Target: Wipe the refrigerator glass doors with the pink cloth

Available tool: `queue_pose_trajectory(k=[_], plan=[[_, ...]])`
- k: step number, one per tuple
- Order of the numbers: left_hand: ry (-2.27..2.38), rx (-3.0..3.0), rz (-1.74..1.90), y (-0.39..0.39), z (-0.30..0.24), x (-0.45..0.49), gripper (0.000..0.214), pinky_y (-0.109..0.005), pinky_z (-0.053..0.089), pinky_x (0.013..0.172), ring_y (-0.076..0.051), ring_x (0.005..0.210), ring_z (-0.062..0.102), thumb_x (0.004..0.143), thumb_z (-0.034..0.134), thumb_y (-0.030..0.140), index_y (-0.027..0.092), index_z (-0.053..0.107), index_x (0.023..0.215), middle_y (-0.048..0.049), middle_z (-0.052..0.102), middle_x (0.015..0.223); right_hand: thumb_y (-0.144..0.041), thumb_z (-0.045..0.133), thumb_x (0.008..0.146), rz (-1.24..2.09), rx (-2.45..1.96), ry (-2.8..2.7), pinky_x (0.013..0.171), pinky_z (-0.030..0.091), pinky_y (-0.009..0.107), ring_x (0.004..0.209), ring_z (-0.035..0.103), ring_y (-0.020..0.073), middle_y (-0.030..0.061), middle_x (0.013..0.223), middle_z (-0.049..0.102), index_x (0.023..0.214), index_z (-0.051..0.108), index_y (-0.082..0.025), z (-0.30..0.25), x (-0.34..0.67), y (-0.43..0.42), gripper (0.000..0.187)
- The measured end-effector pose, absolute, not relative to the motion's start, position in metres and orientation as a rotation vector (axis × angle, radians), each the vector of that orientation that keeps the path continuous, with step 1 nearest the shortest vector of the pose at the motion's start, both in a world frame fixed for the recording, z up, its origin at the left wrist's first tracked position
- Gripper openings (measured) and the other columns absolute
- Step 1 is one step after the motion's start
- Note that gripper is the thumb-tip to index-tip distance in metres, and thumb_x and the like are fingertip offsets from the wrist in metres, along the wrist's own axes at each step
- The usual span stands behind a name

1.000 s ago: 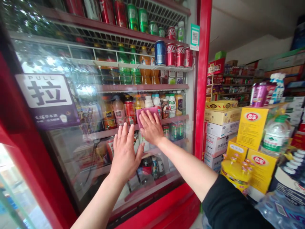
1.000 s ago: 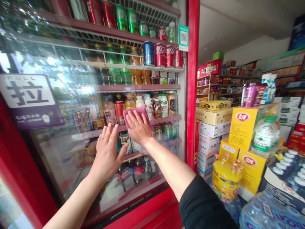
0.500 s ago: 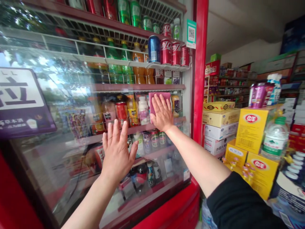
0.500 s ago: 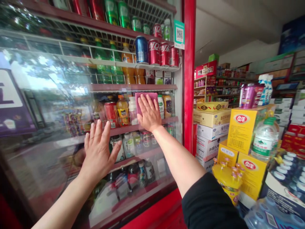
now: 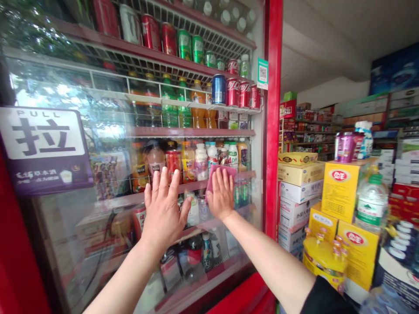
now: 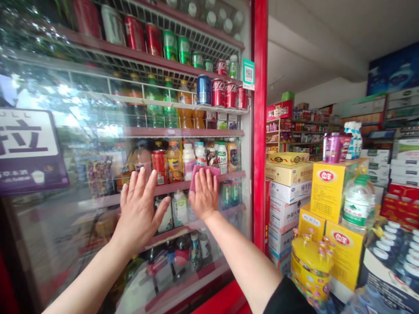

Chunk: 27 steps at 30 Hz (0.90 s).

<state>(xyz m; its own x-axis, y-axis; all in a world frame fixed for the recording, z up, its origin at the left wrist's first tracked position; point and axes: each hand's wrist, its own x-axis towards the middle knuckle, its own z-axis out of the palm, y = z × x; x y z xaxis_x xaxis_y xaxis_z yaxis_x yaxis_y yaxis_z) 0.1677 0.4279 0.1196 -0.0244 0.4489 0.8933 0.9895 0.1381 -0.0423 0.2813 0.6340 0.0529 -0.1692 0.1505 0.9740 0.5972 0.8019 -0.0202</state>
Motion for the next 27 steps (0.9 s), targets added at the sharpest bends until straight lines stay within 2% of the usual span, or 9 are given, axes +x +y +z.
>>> queue_pose_trajectory(k=[4, 11, 20, 27], plan=[[-1.587, -1.437, -0.829, 0.432, 0.123, 0.167, 0.079, -0.067, 0.017, 0.134, -0.04, 0.172, 0.012, 0.107, 0.05, 0.052, 0.02, 0.026, 0.175, -0.0188, 0.016, 0.184, -0.043, 0.055, 0.105, -0.563, -0.315, -1.922, 0.14, 0.012, 0.061, 0.172, 0.018, 0.0312, 0.012, 0.179, 0.036, 0.173, 0.033, -0.018, 0.08, 0.26, 0.609, 0.075], [-1.56, -1.468, -0.84, 0.446, 0.128, 0.174, 0.08, -0.067, 0.015, 0.135, -0.04, 0.172, 0.01, 0.106, 0.052, 0.051, 0.021, 0.025, 0.175, -0.0176, 0.015, 0.184, -0.038, 0.056, 0.103, -0.535, -0.391, -1.864, 0.141, 0.004, 0.056, 0.173, 0.012, 0.0287, 0.008, 0.184, 0.024, 0.175, 0.024, -0.019, 0.162, 0.283, 0.631, 0.081], [-1.526, -1.503, -0.821, 0.463, 0.121, 0.187, 0.081, -0.065, 0.013, 0.136, -0.039, 0.172, 0.009, 0.106, 0.053, 0.05, 0.022, 0.024, 0.175, -0.0167, 0.014, 0.185, -0.04, 0.044, 0.105, -0.571, -0.544, -1.708, 0.14, 0.007, 0.058, 0.173, 0.01, 0.029, 0.0103, 0.185, 0.021, 0.175, 0.021, -0.014, 0.212, 0.326, 0.689, 0.078], [-1.499, -1.541, -0.819, 0.472, 0.113, 0.192, 0.083, -0.065, 0.013, 0.136, -0.038, 0.172, 0.009, 0.106, 0.054, 0.049, 0.025, 0.019, 0.177, -0.0157, 0.014, 0.185, -0.04, 0.034, 0.107, -0.605, -0.684, -1.589, 0.139, 0.011, 0.06, 0.173, 0.007, 0.0296, 0.012, 0.187, 0.011, 0.176, 0.01, -0.012, 0.213, 0.362, 0.75, 0.079]])
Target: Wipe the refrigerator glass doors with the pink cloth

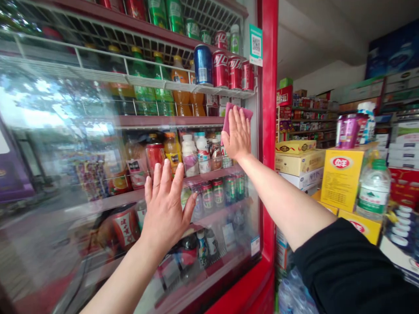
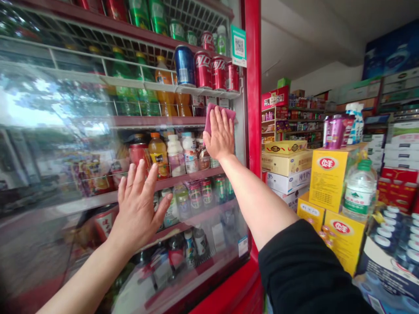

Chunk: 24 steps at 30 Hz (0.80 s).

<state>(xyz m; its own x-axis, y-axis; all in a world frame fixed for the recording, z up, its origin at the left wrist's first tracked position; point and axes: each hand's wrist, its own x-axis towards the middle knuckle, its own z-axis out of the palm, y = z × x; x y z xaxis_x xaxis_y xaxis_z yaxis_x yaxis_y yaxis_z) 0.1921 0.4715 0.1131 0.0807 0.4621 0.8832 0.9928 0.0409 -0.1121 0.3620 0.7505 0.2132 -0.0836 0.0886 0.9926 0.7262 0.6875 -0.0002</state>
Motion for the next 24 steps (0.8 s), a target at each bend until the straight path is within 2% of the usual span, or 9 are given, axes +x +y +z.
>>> queue_pose_trajectory(k=[11, 17, 24], plan=[[-1.497, -1.593, -0.794, 0.477, 0.097, 0.198, 0.083, -0.067, 0.015, 0.135, -0.039, 0.172, 0.009, 0.105, 0.057, 0.046, 0.021, 0.02, 0.176, -0.0193, 0.015, 0.184, -0.04, 0.033, 0.105, -0.568, -0.89, -1.477, 0.137, 0.021, 0.056, 0.172, 0.013, 0.0318, 0.0181, 0.184, 0.02, 0.175, 0.015, -0.008, 0.161, 0.403, 0.797, 0.079], [-1.5, -1.62, -0.799, 0.476, 0.081, 0.197, 0.084, -0.066, 0.017, 0.136, -0.039, 0.172, 0.008, 0.106, 0.057, 0.045, 0.021, 0.018, 0.176, -0.0192, 0.015, 0.184, -0.041, 0.033, 0.104, -0.608, -0.846, -1.537, 0.137, 0.023, 0.059, 0.172, 0.011, 0.033, 0.0193, 0.184, 0.019, 0.175, 0.013, -0.007, 0.099, 0.421, 0.804, 0.081], [-1.566, -1.651, -0.818, 0.459, 0.048, 0.194, 0.085, -0.068, 0.02, 0.135, -0.039, 0.173, 0.007, 0.106, 0.058, 0.041, 0.023, 0.014, 0.177, -0.0181, 0.013, 0.185, -0.043, 0.031, 0.107, -0.465, -0.859, -1.493, 0.135, 0.023, 0.066, 0.172, 0.012, 0.035, 0.023, 0.182, 0.023, 0.175, 0.011, -0.008, 0.011, 0.407, 0.781, 0.08]])
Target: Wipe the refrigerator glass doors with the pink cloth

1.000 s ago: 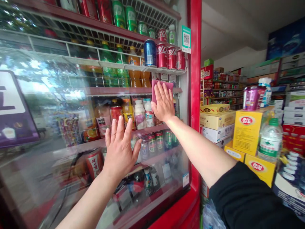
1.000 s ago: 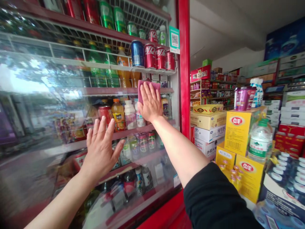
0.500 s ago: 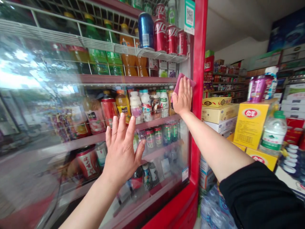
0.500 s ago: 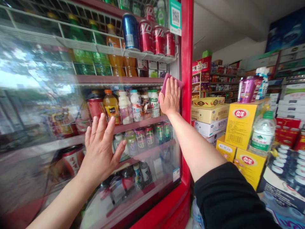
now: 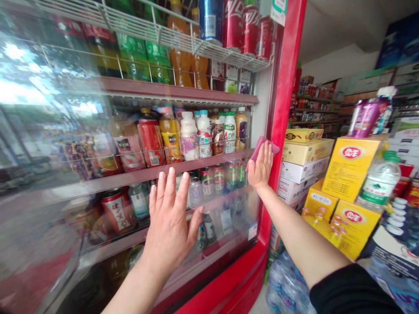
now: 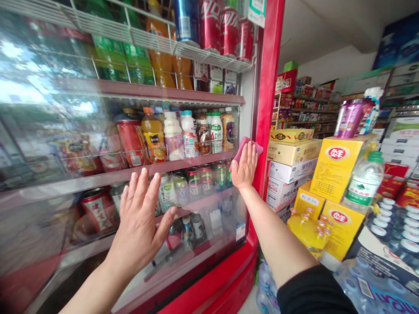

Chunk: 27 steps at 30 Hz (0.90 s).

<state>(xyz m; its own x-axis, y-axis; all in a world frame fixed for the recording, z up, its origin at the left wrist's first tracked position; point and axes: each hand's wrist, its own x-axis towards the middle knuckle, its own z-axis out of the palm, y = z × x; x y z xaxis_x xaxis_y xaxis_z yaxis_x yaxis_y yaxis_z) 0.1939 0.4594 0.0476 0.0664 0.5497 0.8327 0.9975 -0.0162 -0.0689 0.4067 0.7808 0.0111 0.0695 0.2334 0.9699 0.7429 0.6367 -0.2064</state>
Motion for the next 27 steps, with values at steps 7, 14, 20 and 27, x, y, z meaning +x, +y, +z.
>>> queue_pose_trajectory(k=[7, 14, 20, 27], plan=[[-1.638, -1.612, -0.832, 0.444, 0.017, 0.182, 0.085, -0.067, 0.02, 0.135, -0.039, 0.173, 0.007, 0.105, 0.06, 0.038, 0.021, 0.016, 0.176, -0.0189, 0.016, 0.184, -0.041, 0.034, 0.108, -0.308, -0.923, -1.423, 0.133, 0.025, 0.072, 0.172, 0.01, 0.0384, 0.0273, 0.182, 0.016, 0.176, 0.006, -0.007, -0.047, 0.365, 0.739, 0.081], [-1.655, -1.591, -0.856, 0.428, 0.005, 0.176, 0.086, -0.068, 0.022, 0.134, -0.039, 0.172, 0.008, 0.104, 0.061, 0.035, 0.021, 0.016, 0.176, -0.0203, 0.019, 0.183, -0.04, 0.037, 0.107, -0.321, -0.885, -1.459, 0.13, 0.026, 0.076, 0.171, 0.011, 0.0407, 0.0268, 0.182, 0.016, 0.176, 0.003, -0.008, -0.053, 0.329, 0.692, 0.083], [-1.692, -1.546, -0.891, 0.402, -0.002, 0.167, 0.088, -0.067, 0.023, 0.134, -0.04, 0.172, 0.008, 0.103, 0.062, 0.033, 0.02, 0.015, 0.176, -0.0211, 0.019, 0.183, -0.042, 0.036, 0.107, -0.361, -0.816, -1.537, 0.129, 0.025, 0.077, 0.172, 0.009, 0.0412, 0.0283, 0.181, 0.018, 0.176, 0.005, -0.007, -0.048, 0.296, 0.652, 0.083], [-1.753, -1.458, -0.971, 0.363, -0.011, 0.144, 0.091, -0.069, 0.023, 0.134, -0.04, 0.172, 0.007, 0.102, 0.063, 0.032, 0.023, 0.011, 0.177, -0.0209, 0.018, 0.183, -0.043, 0.037, 0.107, -0.409, -0.758, -1.6, 0.129, 0.024, 0.078, 0.172, 0.007, 0.0421, 0.0298, 0.181, 0.019, 0.176, 0.005, -0.007, -0.037, 0.256, 0.603, 0.084]])
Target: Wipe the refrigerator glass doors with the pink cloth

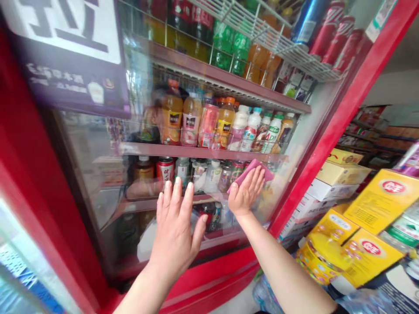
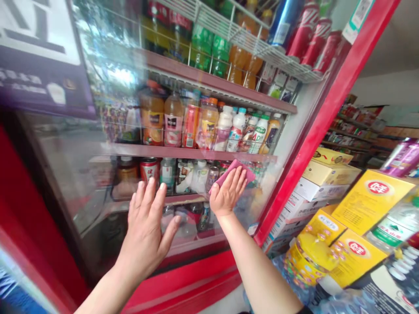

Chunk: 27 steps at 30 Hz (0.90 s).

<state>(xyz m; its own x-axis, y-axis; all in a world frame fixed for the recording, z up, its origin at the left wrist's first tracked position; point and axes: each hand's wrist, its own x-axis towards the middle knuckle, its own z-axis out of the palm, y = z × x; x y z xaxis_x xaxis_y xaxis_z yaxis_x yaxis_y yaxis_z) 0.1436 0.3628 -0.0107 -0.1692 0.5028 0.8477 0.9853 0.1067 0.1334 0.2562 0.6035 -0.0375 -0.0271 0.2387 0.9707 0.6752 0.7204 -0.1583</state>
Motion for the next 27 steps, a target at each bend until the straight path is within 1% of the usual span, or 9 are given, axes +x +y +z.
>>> queue_pose_trajectory(k=[3, 9, 14, 19, 24, 27], plan=[[-1.782, -1.421, -1.0, 0.345, -0.015, 0.132, 0.093, -0.069, 0.024, 0.134, -0.04, 0.172, 0.008, 0.102, 0.064, 0.032, 0.024, 0.01, 0.177, -0.0209, 0.018, 0.183, -0.043, 0.039, 0.106, -0.435, -0.704, -1.633, 0.129, 0.022, 0.079, 0.172, 0.006, 0.0428, 0.03, 0.18, 0.02, 0.176, 0.006, -0.006, -0.032, 0.237, 0.582, 0.086], [-1.836, -1.342, -1.033, 0.307, -0.024, 0.109, 0.094, -0.07, 0.024, 0.133, -0.04, 0.172, 0.009, 0.102, 0.064, 0.032, 0.024, 0.008, 0.177, -0.0206, 0.017, 0.184, -0.044, 0.043, 0.104, -0.463, -0.598, -1.675, 0.127, 0.023, 0.081, 0.171, 0.009, 0.0452, 0.0294, 0.179, 0.025, 0.176, 0.008, -0.007, -0.019, 0.19, 0.535, 0.088], [-1.872, -1.284, -1.047, 0.278, -0.025, 0.095, 0.094, -0.069, 0.024, 0.134, -0.04, 0.172, 0.008, 0.102, 0.064, 0.032, 0.025, 0.007, 0.177, -0.0192, 0.015, 0.184, -0.045, 0.045, 0.104, -0.469, -0.538, -1.711, 0.128, 0.022, 0.08, 0.171, 0.011, 0.0448, 0.0284, 0.178, 0.029, 0.176, 0.011, -0.009, -0.006, 0.156, 0.502, 0.087], [-1.872, -1.234, -1.058, 0.257, -0.021, 0.086, 0.092, -0.067, 0.023, 0.135, -0.039, 0.172, 0.01, 0.102, 0.064, 0.033, 0.023, 0.012, 0.177, -0.0189, 0.017, 0.184, -0.044, 0.051, 0.104, -0.518, -0.449, -1.735, 0.13, 0.02, 0.076, 0.171, 0.012, 0.0423, 0.0268, 0.177, 0.033, 0.176, 0.013, -0.01, 0.009, 0.125, 0.47, 0.088], [-1.855, -1.194, -1.045, 0.237, -0.014, 0.08, 0.092, -0.067, 0.024, 0.135, -0.039, 0.172, 0.011, 0.101, 0.065, 0.034, 0.023, 0.013, 0.177, -0.0189, 0.019, 0.184, -0.039, 0.06, 0.1, -0.451, -0.37, -1.869, 0.134, 0.016, 0.071, 0.171, 0.013, 0.0405, 0.0221, 0.178, 0.036, 0.175, 0.027, -0.013, 0.028, 0.091, 0.431, 0.085], [-1.853, -1.163, -1.035, 0.224, -0.008, 0.078, 0.092, -0.067, 0.025, 0.135, -0.039, 0.172, 0.011, 0.101, 0.065, 0.033, 0.025, 0.013, 0.177, -0.0189, 0.02, 0.183, -0.038, 0.061, 0.1, -0.437, -0.29, -1.937, 0.136, 0.013, 0.068, 0.171, 0.017, 0.0384, 0.0183, 0.178, 0.036, 0.173, 0.033, -0.016, 0.045, 0.069, 0.407, 0.081]])
